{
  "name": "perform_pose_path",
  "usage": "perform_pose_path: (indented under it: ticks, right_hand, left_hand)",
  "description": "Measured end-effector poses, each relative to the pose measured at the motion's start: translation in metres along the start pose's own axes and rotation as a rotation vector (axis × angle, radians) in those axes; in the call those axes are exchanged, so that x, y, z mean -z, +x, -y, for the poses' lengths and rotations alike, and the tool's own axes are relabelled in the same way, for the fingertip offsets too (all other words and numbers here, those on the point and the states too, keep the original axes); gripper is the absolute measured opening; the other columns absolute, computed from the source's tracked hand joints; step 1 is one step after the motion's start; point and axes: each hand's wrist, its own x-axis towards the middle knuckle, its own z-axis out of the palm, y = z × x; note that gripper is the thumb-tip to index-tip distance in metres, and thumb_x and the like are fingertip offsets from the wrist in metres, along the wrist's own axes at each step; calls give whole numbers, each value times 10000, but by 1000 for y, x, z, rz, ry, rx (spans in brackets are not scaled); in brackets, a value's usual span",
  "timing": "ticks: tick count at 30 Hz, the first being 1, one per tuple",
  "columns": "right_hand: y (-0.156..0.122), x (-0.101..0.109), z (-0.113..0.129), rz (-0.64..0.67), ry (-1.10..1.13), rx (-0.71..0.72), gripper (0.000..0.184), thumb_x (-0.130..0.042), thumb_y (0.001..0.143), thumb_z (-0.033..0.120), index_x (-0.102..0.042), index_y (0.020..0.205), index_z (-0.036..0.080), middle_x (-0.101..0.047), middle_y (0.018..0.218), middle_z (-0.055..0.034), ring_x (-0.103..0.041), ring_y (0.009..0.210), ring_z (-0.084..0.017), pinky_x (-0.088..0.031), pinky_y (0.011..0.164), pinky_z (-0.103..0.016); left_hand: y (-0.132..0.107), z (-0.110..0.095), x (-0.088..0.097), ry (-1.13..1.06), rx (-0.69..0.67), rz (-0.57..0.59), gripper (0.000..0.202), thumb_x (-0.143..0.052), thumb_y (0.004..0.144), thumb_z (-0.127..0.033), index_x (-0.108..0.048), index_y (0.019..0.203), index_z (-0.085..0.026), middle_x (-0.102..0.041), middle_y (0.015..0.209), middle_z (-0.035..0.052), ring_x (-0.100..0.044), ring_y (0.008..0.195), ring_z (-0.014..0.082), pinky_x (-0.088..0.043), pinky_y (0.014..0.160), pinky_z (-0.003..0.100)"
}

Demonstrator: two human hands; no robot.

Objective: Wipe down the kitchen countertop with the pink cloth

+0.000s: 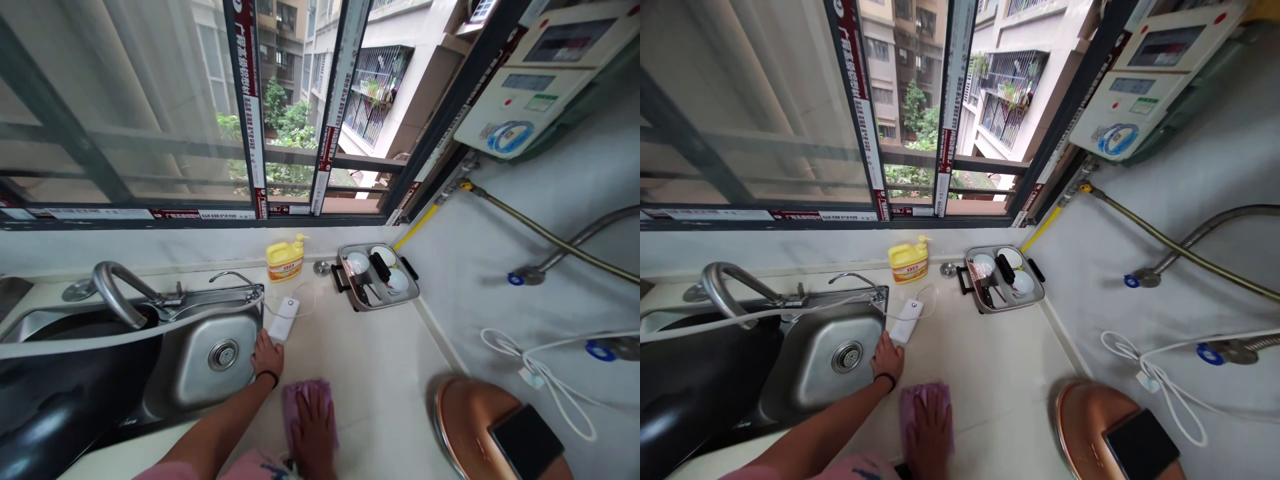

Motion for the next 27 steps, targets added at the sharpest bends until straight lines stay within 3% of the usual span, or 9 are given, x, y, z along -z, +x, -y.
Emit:
perform_pose_path:
  ticks: [3, 6, 9, 12, 15, 19, 23, 25, 27]
  right_hand:
    - [-20, 1, -24, 34, -3, 6, 560, -459, 1019, 529, -443, 1577, 474, -381, 1705, 8, -327, 1590, -324, -296, 1252, -640]
    - [-19, 20, -77, -88, -66, -178, 582, -313, 1048, 543, -486, 1580, 384, -382, 1710, -23, -271, 1611, -334, -260, 1258, -652]
    - [3, 46, -127, -265, -110, -399, 697, -152, 1050, 573, -457, 1610, 291, -353, 1725, -88, -224, 1623, -343, -225, 1250, -685]
    - [44, 71, -146, -383, -50, -625, 766, -59, 1040, 584, -381, 1648, 246, -332, 1723, -164, -224, 1613, -375, -234, 1205, -744]
    - [94, 87, -120, -393, 38, -720, 766, -56, 1044, 562, -349, 1659, 213, -299, 1724, -217, -200, 1607, -420, -222, 1164, -801]
    - [135, 80, -37, -287, -1, -413, 658, -150, 1073, 466, -411, 1632, 238, -327, 1725, -166, -204, 1616, -374, -160, 1229, -738]
    - [111, 48, 29, -62, 1, -59, 574, -376, 1057, 481, -423, 1615, 351, -331, 1735, -63, -225, 1624, -317, -155, 1284, -641]
    - [84, 33, 35, -5, 9, 44, 580, -428, 1043, 489, -401, 1616, 398, -325, 1737, -29, -230, 1626, -304, -163, 1292, -623]
    - [58, 27, 18, 19, -3, 72, 567, -417, 1045, 492, -406, 1608, 423, -337, 1731, -5, -238, 1624, -296, -183, 1292, -613]
  left_hand:
    - [0, -1, 1, -3, 4, 9, 674, -415, 1005, -265, -337, 1653, -94, -443, 1640, 220, -475, 1469, 307, -457, 1122, 455]
    - [0, -1, 2, 2, 10, 15, 677, -417, 1001, -255, -333, 1652, -88, -436, 1644, 224, -469, 1470, 308, -455, 1122, 462]
    - [0, -2, 2, 9, 16, 21, 671, -414, 1007, -260, -334, 1652, -91, -442, 1642, 225, -466, 1468, 306, -446, 1131, 463]
    - [-1, -2, 2, 17, 13, 29, 675, -420, 1010, -268, -329, 1654, -86, -434, 1648, 226, -462, 1473, 306, -442, 1138, 454]
    - [-1, -2, 3, 22, 8, 29, 671, -431, 1009, -268, -340, 1650, -90, -429, 1649, 230, -458, 1484, 310, -442, 1142, 446]
    - [-1, -1, 4, 21, 15, 34, 668, -446, 1007, -260, -344, 1650, -109, -426, 1651, 227, -456, 1495, 304, -433, 1148, 429]
    - [0, -1, 4, 33, 11, 42, 679, -424, 1008, -254, -328, 1655, -74, -435, 1644, 239, -459, 1491, 322, -442, 1144, 465]
    - [0, -1, 4, 36, 3, 40, 683, -416, 1005, -254, -328, 1653, -58, -430, 1647, 242, -464, 1483, 325, -456, 1131, 476]
    - [0, -1, 4, 35, -1, 34, 685, -410, 1006, -256, -326, 1655, -55, -421, 1655, 237, -461, 1482, 318, -461, 1126, 471]
